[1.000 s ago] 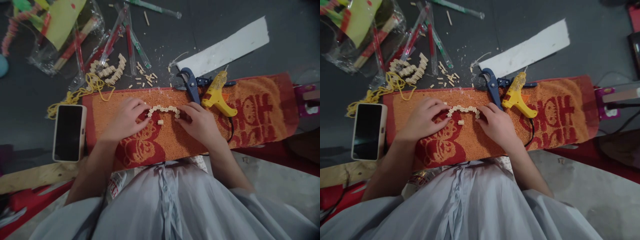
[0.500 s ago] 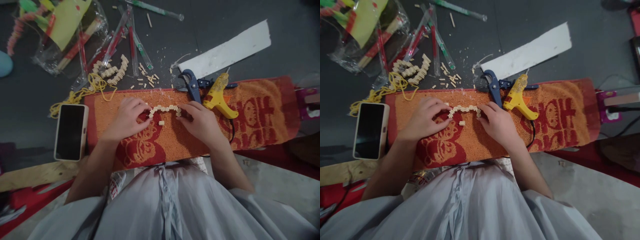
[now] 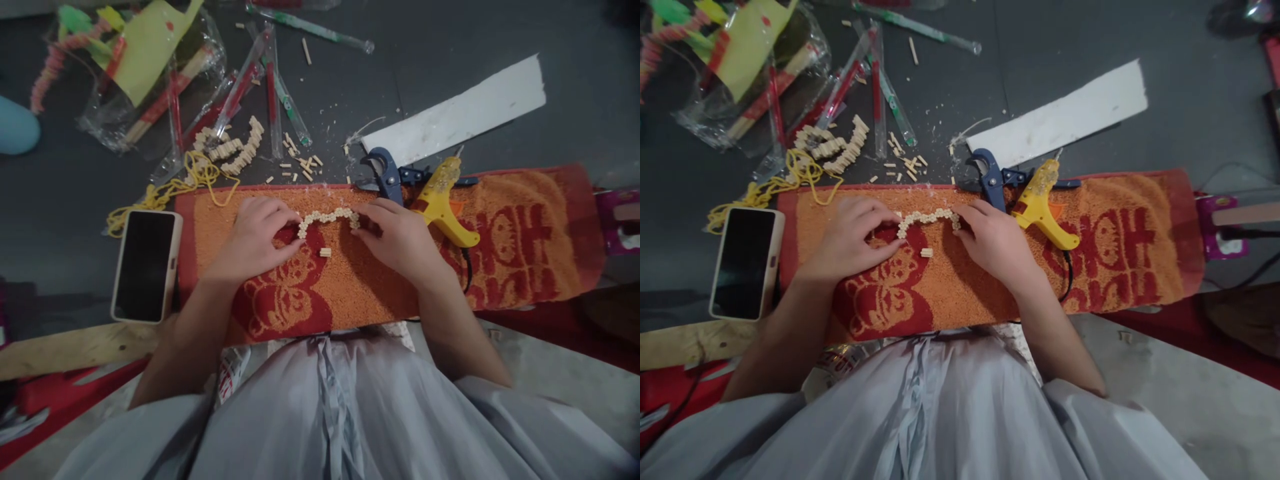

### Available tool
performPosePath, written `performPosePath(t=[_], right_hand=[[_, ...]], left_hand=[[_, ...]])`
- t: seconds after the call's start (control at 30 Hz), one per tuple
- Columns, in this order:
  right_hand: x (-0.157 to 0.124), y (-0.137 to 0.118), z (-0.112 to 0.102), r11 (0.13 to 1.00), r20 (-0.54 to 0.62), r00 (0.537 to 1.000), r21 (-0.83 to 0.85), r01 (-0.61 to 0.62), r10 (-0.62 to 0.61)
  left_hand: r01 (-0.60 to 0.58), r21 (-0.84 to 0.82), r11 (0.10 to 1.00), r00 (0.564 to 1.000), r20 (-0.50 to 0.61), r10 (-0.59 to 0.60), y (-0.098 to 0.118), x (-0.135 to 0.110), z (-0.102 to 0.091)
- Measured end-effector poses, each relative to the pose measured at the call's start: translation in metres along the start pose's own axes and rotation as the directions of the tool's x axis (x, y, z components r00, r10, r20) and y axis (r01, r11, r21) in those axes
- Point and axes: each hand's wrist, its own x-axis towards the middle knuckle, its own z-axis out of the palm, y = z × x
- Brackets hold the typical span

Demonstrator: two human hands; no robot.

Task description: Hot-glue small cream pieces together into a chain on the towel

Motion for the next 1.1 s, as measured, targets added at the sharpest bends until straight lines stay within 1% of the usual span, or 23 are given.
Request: performPosePath(t=[0.13,0.3,0.43,0.53,0.63,0.87,1.0,1.1], right_hand=[[0.0,0.004,0.002,1.0,0.013,1.0,0.021,-0.008,0.008],[0.001,0.006,0.002,0.998,-0.002,1.0,0.068,0.015,-0.015],[0.001,0.008,0.003,0.997,-0.019,0.999,0.075,0.034,-0.032],[0.001,0.008,0.004,0.997,-0.028,0.999,0.064,0.036,-0.034],[0.001,0.008,0.003,0.998,-0.013,1.0,0.055,0.023,-0.023],[0.0,0.007,0.003,0.999,-0.013,0.999,0.031,0.031,-0.03],[0.0,0.006,0.002,0.999,0.01,1.0,0.026,0.022,-0.022],[0.0,0.006,0.001,0.999,0.014,0.999,0.027,0.039,-0.04]], left_hand=[[-0.012,-0.015,1.0,1.0,0.02,0.013,-0.006,0.0,0.001],[-0.016,-0.023,1.0,0.998,0.061,0.018,-0.012,0.002,0.001],[-0.019,-0.043,0.999,0.996,0.082,0.023,-0.015,0.004,0.002],[-0.034,-0.06,0.998,0.996,0.075,0.038,-0.017,0.004,0.003],[-0.047,-0.062,0.997,0.997,0.064,0.051,-0.018,0.004,0.003],[-0.03,-0.054,0.998,0.997,0.063,0.034,-0.015,0.003,0.002],[-0.019,-0.048,0.999,0.998,0.064,0.022,-0.015,0.002,0.001],[-0.02,-0.058,0.998,0.998,0.066,0.024,-0.015,0.001,0.001]])
